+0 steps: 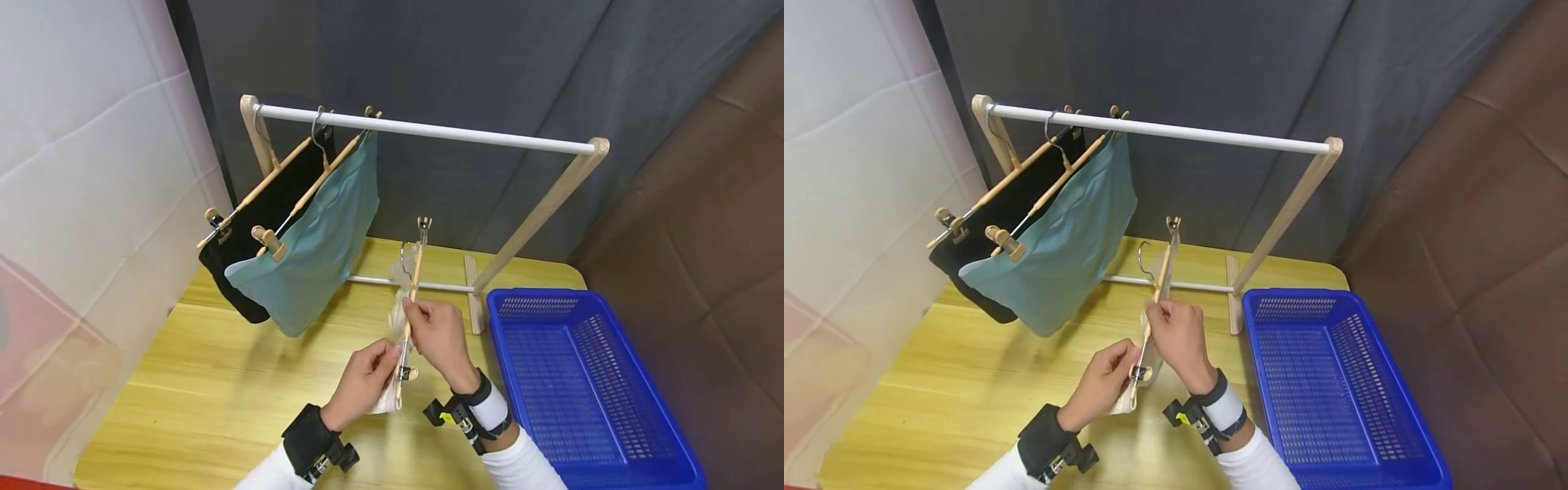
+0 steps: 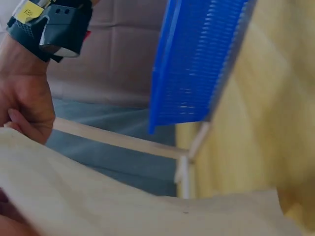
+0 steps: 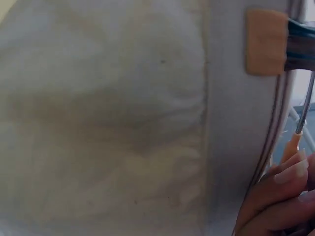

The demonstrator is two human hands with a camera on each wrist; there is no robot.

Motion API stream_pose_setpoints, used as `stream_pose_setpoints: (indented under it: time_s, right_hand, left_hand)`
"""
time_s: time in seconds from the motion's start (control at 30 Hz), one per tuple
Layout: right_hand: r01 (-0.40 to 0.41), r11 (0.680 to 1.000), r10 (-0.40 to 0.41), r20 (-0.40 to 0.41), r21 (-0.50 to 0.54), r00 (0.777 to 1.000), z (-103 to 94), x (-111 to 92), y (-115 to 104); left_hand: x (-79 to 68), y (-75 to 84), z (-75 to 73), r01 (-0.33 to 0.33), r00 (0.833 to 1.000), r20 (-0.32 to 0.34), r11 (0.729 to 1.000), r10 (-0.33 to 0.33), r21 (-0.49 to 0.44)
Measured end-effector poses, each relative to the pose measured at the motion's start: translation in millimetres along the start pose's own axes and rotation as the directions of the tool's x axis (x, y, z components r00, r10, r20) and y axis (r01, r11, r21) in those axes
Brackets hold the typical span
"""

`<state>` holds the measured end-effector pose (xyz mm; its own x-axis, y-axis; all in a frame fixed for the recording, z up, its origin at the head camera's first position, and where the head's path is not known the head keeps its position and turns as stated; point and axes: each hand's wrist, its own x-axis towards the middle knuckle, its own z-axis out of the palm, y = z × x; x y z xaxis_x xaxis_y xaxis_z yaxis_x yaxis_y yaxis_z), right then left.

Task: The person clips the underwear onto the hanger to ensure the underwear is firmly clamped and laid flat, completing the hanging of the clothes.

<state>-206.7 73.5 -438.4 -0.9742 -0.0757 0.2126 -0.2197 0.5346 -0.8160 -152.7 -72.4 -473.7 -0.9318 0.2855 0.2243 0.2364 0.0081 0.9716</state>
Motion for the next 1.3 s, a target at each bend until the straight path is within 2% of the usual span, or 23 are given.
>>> stream_pose_setpoints:
  time_s: [0.23, 0.47, 0.67, 0.8, 0.93, 1.0, 1.13, 1.23, 1.3]
  right_hand:
    - [0.093, 0.995, -0.095, -0.075, -0.024, 0.993, -5.5, 24.1, -16.4]
    - [0.183, 0.974, -0.205, -0.184, -0.131, 0.961, -14.6, 53.0, -40.9]
    - [0.259, 0.947, -0.301, -0.236, -0.191, 0.924, -25.5, 81.1, -59.9]
    - [0.288, 0.939, -0.33, -0.261, -0.187, 0.907, -34.5, 100.6, -67.0]
    - [0.273, 0.947, -0.31, -0.264, -0.169, 0.913, -42.3, 118.5, -70.1]
    - [0.256, 0.953, -0.292, -0.26, -0.162, 0.92, -44.9, 125.8, -70.2]
    - [0.207, 0.965, -0.239, -0.225, -0.159, 0.945, -46.1, 134.3, -66.2]
    - [0.182, 0.973, -0.208, -0.19, -0.144, 0.96, -43.8, 137.0, -60.5]
    - [0.18, 0.974, -0.203, -0.182, -0.135, 0.962, -42.6, 138.6, -56.5]
  left_hand:
    - [24.8, 24.5, -0.8, -0.11, 0.993, -0.042, 0.993, 0.112, 0.047]
    - [47.2, 49.6, -6.1, -0.158, 0.985, -0.059, 0.986, 0.16, 0.045]
    - [72.9, 42.1, -7.9, -0.187, 0.972, -0.121, 0.977, 0.199, 0.104]
    - [90.7, 39.3, -4.1, -0.227, 0.953, -0.183, 0.969, 0.242, 0.103]
    - [103.7, 36.5, 0.2, -0.288, 0.922, -0.226, 0.946, 0.315, 0.146]
    - [107.8, 34.7, 2.0, -0.294, 0.913, -0.241, 0.941, 0.328, 0.167]
    - [110.6, 30.5, 4.3, -0.271, 0.914, -0.256, 0.943, 0.315, 0.194]
    - [109.4, 25.8, 4.1, -0.256, 0.921, -0.249, 0.949, 0.298, 0.186]
    - [108.0, 22.6, 3.5, -0.249, 0.93, -0.234, 0.955, 0.283, 0.163]
